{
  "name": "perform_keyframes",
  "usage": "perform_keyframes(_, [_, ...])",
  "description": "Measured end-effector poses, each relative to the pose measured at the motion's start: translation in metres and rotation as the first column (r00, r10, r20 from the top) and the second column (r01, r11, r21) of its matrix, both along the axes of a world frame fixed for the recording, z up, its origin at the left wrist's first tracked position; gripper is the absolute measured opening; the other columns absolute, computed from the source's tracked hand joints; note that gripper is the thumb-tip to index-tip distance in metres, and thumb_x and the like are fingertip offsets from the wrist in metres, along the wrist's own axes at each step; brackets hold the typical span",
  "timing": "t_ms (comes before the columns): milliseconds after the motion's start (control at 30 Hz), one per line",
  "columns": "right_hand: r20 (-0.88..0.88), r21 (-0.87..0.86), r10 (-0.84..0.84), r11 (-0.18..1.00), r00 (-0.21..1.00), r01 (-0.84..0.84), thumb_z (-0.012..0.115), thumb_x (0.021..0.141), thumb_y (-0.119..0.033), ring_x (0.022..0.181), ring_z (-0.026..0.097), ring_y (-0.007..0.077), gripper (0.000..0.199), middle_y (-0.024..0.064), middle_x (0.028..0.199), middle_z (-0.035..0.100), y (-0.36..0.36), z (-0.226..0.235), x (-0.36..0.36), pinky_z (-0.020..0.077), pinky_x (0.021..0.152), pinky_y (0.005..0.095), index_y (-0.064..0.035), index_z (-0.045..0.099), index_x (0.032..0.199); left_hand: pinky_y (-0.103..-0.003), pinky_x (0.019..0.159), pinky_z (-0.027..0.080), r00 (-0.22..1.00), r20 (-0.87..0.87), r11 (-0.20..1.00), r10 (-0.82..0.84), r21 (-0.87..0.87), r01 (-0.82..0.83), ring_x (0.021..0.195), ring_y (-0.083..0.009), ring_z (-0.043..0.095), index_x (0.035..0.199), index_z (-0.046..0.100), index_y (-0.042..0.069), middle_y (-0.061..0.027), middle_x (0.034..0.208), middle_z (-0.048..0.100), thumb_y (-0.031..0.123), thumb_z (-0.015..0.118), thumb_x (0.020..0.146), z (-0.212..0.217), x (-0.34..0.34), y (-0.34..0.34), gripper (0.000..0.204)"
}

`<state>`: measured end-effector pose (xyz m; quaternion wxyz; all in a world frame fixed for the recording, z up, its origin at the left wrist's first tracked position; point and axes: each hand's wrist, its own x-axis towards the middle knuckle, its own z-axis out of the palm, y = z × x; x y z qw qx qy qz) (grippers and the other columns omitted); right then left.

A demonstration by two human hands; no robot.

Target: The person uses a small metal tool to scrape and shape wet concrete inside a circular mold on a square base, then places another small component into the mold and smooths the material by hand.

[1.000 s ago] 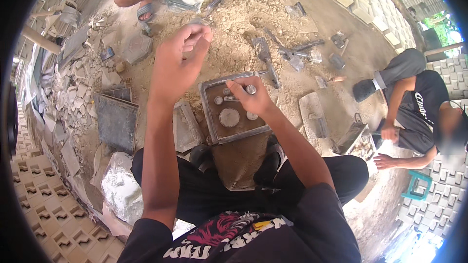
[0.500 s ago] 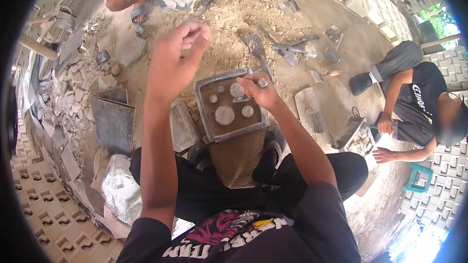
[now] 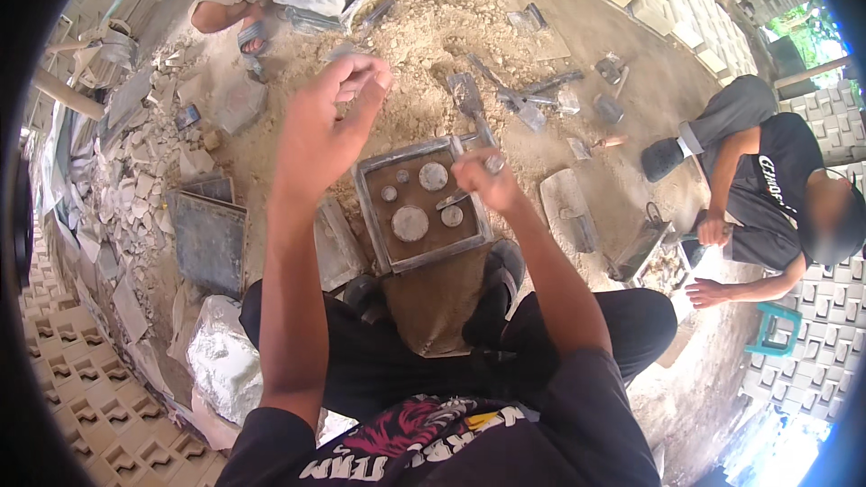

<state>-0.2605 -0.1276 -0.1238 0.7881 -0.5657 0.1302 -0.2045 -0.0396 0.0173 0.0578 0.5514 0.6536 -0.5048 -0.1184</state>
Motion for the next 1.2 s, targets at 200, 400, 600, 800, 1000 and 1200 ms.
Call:
perform_keyframes(200, [-0.116, -0.119, -0.021, 0.993, 0.993, 0.007, 0.054, 0.087, -0.005, 0.057, 0.042, 0.0094, 0.013, 0.0024, 0.063, 0.05, -0.008, 0.02, 0.008, 0.0305, 0.049, 0.0265, -0.0006, 0.057, 0.075, -0.033, 0.08, 0.053, 0.998, -0.053, 0.996, -0.042, 0.073, 0.046, 0.095, -0.0222, 0.07, 0.105, 0.064, 0.001, -0.0135, 0.098, 0.072, 0.022, 0.062, 0.094, 0.001, -0.004, 0.004, 0.023])
perform_keyframes(400, [0.059, -0.233, -0.23, 0.943, 0.971, 0.237, 0.055, 0.091, -0.011, 0.058, 0.045, 0.0108, 0.017, 0.0036, 0.067, 0.052, 0.012, 0.023, 0.016, 0.0358, 0.051, 0.0251, 0.0009, 0.057, 0.08, -0.034, 0.081, 0.053, 1.0, 0.002, 0.999, 0.003, 0.048, -0.003, 0.094, -0.0237, 0.07, 0.104, 0.064, 0.0, -0.015, 0.098, 0.071, 0.02, 0.062, 0.093, 0.001, 0.001, 0.006, 0.023])
perform_keyframes(600, [0.183, -0.009, -0.237, 0.97, 0.954, 0.243, 0.056, 0.09, -0.009, 0.054, 0.035, 0.0095, 0.02, 0.0015, 0.063, 0.044, -0.002, 0.014, 0.024, 0.0302, 0.049, 0.027, 0.0, 0.049, 0.073, -0.033, 0.081, 0.052, 0.997, -0.077, 1.0, -0.009, 0.009, 0.009, 0.091, -0.025, 0.07, 0.104, 0.064, -0.001, -0.0161, 0.095, 0.07, 0.02, 0.064, 0.092, -0.01, 0.004, -0.001, 0.024])
perform_keyframes(800, [-0.225, -0.386, -0.311, 0.899, 0.924, 0.208, 0.059, 0.095, -0.015, 0.055, 0.034, 0.0073, 0.03, -0.0036, 0.06, 0.041, 0.001, 0.019, 0.04, 0.0299, 0.052, 0.026, -0.0054, 0.049, 0.068, -0.033, 0.079, 0.052, 0.998, -0.058, 1.0, 0.011, -0.013, -0.012, 0.089, -0.0249, 0.07, 0.102, 0.064, -0.001, -0.0155, 0.092, 0.071, 0.021, 0.064, 0.092, -0.005, 0.004, -0.002, 0.024])
perform_keyframes(1000, [0.111, -0.23, -0.401, 0.88, 0.909, 0.416, 0.053, 0.101, -0.021, 0.056, 0.035, 0.007, 0.039, -0.003, 0.06, 0.042, 0.001, 0.012, 0.044, 0.0282, 0.052, 0.0267, -0.0066, 0.049, 0.065, -0.033, 0.077, 0.052, 0.998, -0.056, 1.0, -0.007, -0.011, 0.007, 0.088, -0.0237, 0.07, 0.104, 0.064, 0.0, -0.0143, 0.09, 0.071, 0.021, 0.064, 0.092, -0.003, 0.001, 0.0, 0.024])
perform_keyframes(1200, [-0.05, -0.09, -0.116, 0.99, 0.992, 0.111, 0.063, 0.096, -0.029, 0.059, 0.047, 0.008, 0.038, -0.0004, 0.061, 0.052, -0.028, 0.054, 0.068, 0.0353, 0.055, 0.0249, -0.0031, 0.065, 0.069, -0.033, 0.077, 0.052, 0.998, -0.062, 1.0, -0.03, -0.004, 0.03, 0.087, -0.0241, 0.069, 0.102, 0.064, -0.002, -0.0156, 0.09, 0.07, 0.02, 0.063, 0.093, -0.003, 0.006, 0.001, 0.024])
